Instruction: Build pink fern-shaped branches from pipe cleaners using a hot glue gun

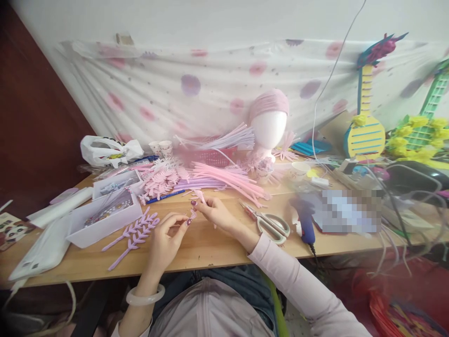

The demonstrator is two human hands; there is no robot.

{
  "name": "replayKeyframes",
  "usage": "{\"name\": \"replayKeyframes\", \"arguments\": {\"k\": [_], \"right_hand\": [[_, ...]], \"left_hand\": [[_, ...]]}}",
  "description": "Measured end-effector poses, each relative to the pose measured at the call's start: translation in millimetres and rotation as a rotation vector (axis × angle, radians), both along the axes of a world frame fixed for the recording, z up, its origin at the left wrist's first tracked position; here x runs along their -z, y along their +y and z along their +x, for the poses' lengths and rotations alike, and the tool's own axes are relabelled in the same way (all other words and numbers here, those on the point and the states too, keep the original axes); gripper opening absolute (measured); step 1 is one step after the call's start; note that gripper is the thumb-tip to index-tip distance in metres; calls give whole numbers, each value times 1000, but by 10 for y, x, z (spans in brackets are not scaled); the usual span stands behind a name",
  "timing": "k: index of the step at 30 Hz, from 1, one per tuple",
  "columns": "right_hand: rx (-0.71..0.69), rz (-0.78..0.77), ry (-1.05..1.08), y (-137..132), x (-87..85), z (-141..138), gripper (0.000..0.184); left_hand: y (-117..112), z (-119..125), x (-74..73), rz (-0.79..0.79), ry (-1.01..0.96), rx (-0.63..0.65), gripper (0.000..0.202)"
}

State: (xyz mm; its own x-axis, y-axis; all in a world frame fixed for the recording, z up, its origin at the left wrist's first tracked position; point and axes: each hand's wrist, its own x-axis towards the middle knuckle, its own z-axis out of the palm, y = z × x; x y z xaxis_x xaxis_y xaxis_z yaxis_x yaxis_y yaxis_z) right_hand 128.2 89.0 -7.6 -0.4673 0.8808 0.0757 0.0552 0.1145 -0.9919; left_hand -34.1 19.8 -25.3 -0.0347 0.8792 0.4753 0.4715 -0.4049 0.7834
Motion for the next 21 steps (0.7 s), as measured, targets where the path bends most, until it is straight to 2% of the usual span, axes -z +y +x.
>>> {"name": "replayKeyframes", "arguments": {"k": [5, 8, 16, 21], "right_hand": [[98, 8, 108, 79, -30, 13, 27], [155, 3, 119, 84, -68, 21, 24], [219, -45, 232, 159, -58, 79, 32], [221, -97, 297, 218, -15, 101, 37]], "left_hand": [[41, -169, 113, -35, 237, -31, 14], [40, -279, 128, -38, 288, -62, 20], [68, -539, -96, -59, 285, -140, 23], [80, -537, -124, -91, 282, -153, 21]]}}
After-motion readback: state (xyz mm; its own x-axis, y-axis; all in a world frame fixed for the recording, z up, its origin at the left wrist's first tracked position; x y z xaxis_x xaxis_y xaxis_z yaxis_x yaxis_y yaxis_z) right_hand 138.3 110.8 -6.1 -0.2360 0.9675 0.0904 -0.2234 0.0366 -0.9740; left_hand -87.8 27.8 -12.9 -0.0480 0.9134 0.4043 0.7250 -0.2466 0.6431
